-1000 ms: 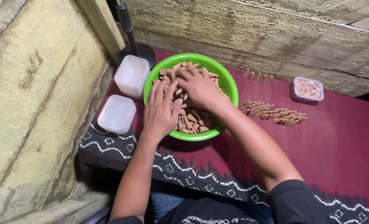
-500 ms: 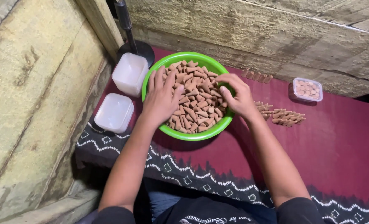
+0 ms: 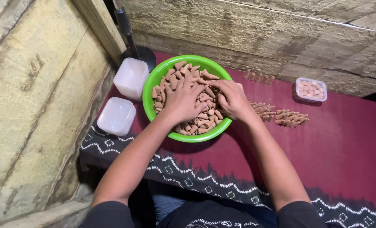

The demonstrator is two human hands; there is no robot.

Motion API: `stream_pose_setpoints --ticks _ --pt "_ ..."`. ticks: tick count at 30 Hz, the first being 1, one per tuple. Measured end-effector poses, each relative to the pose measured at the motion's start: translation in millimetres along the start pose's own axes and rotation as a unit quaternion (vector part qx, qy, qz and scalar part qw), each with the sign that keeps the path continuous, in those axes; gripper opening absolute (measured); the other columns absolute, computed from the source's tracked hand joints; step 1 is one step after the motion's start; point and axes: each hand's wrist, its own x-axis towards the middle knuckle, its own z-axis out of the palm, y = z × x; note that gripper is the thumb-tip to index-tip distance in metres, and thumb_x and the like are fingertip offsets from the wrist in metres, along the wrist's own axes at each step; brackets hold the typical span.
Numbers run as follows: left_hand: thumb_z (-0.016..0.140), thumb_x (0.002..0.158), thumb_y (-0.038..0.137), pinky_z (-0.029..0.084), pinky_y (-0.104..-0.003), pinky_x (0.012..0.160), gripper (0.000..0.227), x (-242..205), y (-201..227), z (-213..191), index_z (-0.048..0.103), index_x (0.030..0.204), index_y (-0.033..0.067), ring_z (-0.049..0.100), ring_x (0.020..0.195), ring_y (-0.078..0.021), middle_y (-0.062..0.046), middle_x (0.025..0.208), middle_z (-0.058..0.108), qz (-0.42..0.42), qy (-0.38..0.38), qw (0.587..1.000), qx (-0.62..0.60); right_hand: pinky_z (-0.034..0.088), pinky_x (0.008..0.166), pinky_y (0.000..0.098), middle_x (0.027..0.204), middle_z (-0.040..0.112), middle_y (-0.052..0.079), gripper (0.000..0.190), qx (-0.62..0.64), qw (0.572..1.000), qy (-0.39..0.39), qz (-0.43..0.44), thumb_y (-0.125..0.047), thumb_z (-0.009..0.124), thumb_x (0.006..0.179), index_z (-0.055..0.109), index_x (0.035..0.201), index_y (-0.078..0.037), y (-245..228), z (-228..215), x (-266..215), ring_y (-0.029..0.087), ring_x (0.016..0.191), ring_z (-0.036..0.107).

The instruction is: The person is taking incense cones out of a large green bowl and arranging them into organized rows on a table.

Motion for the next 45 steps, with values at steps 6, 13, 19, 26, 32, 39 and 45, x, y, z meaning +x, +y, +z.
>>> stream_pose_setpoints --ticks 6,13,19,26,32,39,45 --pt "0.067 0.09 0.051 0.039 -0.068 0.099 0.056 -34 -44 51 0.054 0.138 0.0256 0.038 0.14 -0.0362 -0.007 0.147 0.042 0.089 0.036 0.994 0.055 0.042 0.094 0.0428 0.126 0.065 0.002 0.04 -0.019 1.0 -0.006 -0.009 -0.018 0.049 0.099 0.062 0.136 -0.024 13 8 -3 0.027 0.117 0.062" --pt "0.055 0.101 0.029 0.008 -0.083 0.112 0.022 -61 -48 32 0.073 0.109 0.0182 0.032 0.149 -0.0432 -0.008 0.14 0.064 0.069 0.186 0.968 -0.156 0.039 0.103 0.0612 0.151 0.047 0.015 0.063 -0.074 0.988 -0.131 -0.03 -0.059 0.055 0.097 0.053 0.145 -0.018 -84 -24 7 0.042 0.146 0.038" --pt "0.043 0.109 0.018 0.03 -0.053 0.122 0.029 -51 -66 55 0.062 0.128 0.0049 0.053 0.133 -0.0376 -0.011 0.121 0.064 0.084 0.393 0.89 -0.216 0.024 0.114 0.0673 0.159 0.04 0.021 0.067 -0.06 0.961 -0.242 -0.123 -0.049 0.065 0.092 0.048 0.151 -0.021 -134 -8 29 0.046 0.153 0.026" --pt "0.031 0.11 0.024 0.019 -0.054 0.126 0.046 -53 -65 71 0.047 0.148 0.0049 0.038 0.143 -0.0422 -0.014 0.142 0.054 0.059 0.397 0.901 -0.165 0.036 0.104 0.0625 0.156 0.04 0.022 0.046 -0.021 0.963 -0.206 -0.17 -0.045 0.064 0.087 0.057 0.123 -0.017 -115 40 28 0.044 0.145 0.041" --pt "0.026 0.109 0.026 0.018 -0.051 0.129 0.052 -59 -63 63 0.044 0.151 0.0024 0.045 0.139 -0.0391 -0.016 0.136 0.058 0.064 0.422 0.889 -0.168 0.04 0.101 0.0544 0.149 0.048 0.016 0.052 -0.044 0.97 -0.14 -0.191 -0.046 0.071 0.079 0.057 0.12 -0.019 -107 57 22 0.036 0.143 0.046" --pt "0.022 0.111 0.034 0.017 -0.053 0.127 0.055 -47 -65 64 0.044 0.153 0.0057 0.039 0.143 -0.0406 -0.016 0.142 0.055 0.053 0.411 0.898 -0.145 0.038 0.102 0.0603 0.15 0.048 0.014 0.061 -0.05 0.975 -0.163 -0.14 -0.044 0.072 0.081 0.056 0.136 -0.023 -105 51 25 0.035 0.143 0.044" --pt "0.02 0.111 0.036 0.019 -0.057 0.123 0.059 -46 -72 64 0.042 0.154 0.0032 0.036 0.144 -0.0452 -0.019 0.145 0.053 0.05 0.376 0.918 -0.118 0.041 0.101 0.0621 0.148 0.051 0.014 0.057 -0.056 0.976 -0.165 -0.13 -0.041 0.076 0.08 0.06 0.131 -0.022 -116 36 30 0.035 0.143 0.046"
